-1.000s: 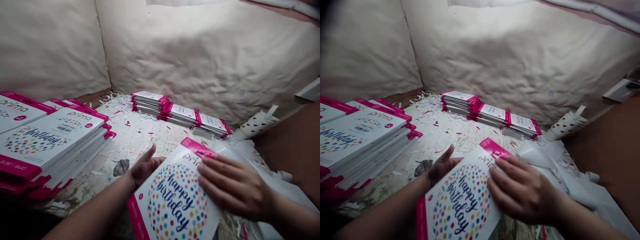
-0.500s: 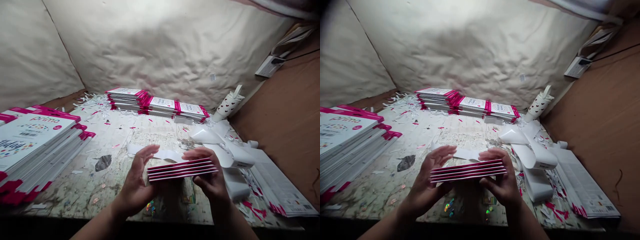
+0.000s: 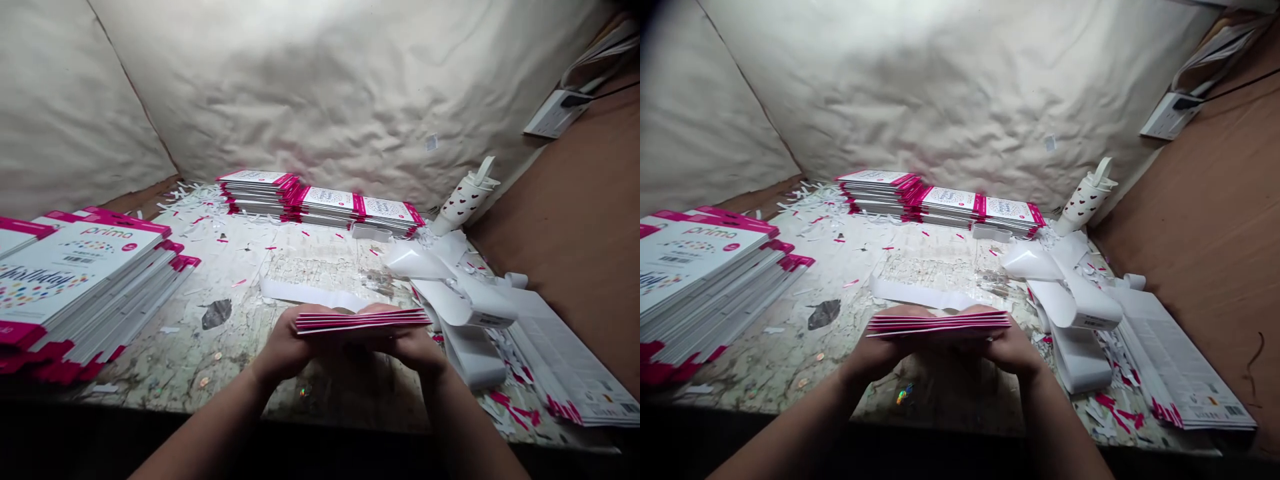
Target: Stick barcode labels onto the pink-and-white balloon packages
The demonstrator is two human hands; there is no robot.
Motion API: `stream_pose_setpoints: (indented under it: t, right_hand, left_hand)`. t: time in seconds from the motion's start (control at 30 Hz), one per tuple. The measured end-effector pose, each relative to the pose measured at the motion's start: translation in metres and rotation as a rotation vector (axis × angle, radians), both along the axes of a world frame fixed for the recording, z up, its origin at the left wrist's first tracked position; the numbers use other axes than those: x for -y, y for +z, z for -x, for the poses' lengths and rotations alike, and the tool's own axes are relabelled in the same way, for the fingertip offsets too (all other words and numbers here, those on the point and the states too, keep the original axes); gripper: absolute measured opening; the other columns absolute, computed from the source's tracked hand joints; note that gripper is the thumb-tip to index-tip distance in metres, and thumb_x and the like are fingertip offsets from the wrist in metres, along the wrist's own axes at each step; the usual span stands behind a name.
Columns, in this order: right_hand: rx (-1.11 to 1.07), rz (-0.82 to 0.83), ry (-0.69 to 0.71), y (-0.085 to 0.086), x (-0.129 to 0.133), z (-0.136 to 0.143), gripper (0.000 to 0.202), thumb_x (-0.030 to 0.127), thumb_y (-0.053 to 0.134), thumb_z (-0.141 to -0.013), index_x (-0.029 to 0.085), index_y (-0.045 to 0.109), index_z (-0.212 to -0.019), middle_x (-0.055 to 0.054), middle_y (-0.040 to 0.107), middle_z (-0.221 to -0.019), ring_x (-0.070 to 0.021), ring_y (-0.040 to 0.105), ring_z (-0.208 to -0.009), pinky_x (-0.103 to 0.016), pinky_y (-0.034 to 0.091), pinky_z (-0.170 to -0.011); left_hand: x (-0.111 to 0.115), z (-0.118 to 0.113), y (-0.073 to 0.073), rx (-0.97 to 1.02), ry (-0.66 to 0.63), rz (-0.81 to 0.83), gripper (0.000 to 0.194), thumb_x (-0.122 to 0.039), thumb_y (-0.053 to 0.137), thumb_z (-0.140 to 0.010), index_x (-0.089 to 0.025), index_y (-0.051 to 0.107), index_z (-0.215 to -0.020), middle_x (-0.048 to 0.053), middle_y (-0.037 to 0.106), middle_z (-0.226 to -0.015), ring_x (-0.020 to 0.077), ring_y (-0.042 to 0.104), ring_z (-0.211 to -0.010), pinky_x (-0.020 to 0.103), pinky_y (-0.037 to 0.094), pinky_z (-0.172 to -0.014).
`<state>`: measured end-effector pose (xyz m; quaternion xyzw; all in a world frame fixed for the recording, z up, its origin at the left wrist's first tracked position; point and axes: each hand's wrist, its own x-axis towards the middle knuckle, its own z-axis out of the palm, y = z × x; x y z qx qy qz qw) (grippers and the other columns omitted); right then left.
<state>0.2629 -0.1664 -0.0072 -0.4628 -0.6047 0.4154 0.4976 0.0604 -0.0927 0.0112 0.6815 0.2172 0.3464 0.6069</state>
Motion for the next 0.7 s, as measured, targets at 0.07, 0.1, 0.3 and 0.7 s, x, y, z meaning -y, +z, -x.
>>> stream_pose_setpoints:
  t: [0.07,0.1,0.3,0.7]
  right_hand:
    - [0.045,-0.014,-0.099,-0.011,0.006,-0.012,0.019,0.028,0.071,-0.07,0.026,0.069,-0.089,-0.005,0.071,-0.088,-0.0269,0.067,-0.079,-0.042,0.056,-0.072]
    - [0.033,-0.038,-0.177,-0.014,0.012,-0.021,0.014,0.028,0.071,-0.07,0.028,0.07,-0.085,-0.004,0.072,-0.082,-0.0276,0.068,-0.073,-0.041,0.058,-0.067]
    - [-0.077,-0.15,-0.778,0.004,0.058,-0.108,0.025,0.023,0.063,-0.077,0.036,0.069,-0.098,-0.009,0.071,-0.099,-0.03,0.067,-0.091,-0.039,0.057,-0.072]
    - [-0.509,0.674,-0.276,-0.004,-0.079,0.034,0.026,0.013,0.065,-0.062,0.014,0.06,-0.087,-0.009,0.073,-0.075,-0.0278,0.07,-0.071,-0.044,0.056,-0.068]
  left_hand:
    - [0.006,-0.004,0.006,-0.04,-0.038,-0.026,0.018,-0.029,0.067,-0.075,-0.016,0.071,-0.085,0.007,0.071,-0.081,0.0212,0.065,-0.074,0.03,0.051,-0.067]
    - [0.006,-0.002,0.008,-0.069,-0.065,-0.066,0.021,-0.031,0.067,-0.074,-0.017,0.071,-0.09,0.007,0.071,-0.087,0.022,0.065,-0.08,0.031,0.05,-0.073]
    - [-0.054,0.059,0.004,-0.519,0.347,-0.19,0.043,-0.05,0.055,-0.078,-0.02,0.06,-0.108,0.008,0.063,-0.106,0.0232,0.059,-0.096,0.035,0.046,-0.085]
    - [-0.103,0.076,-0.038,-0.947,0.508,-0.141,0.046,-0.039,0.051,-0.075,-0.022,0.045,-0.118,-0.001,0.057,-0.076,0.0155,0.057,-0.054,0.027,0.042,-0.059]
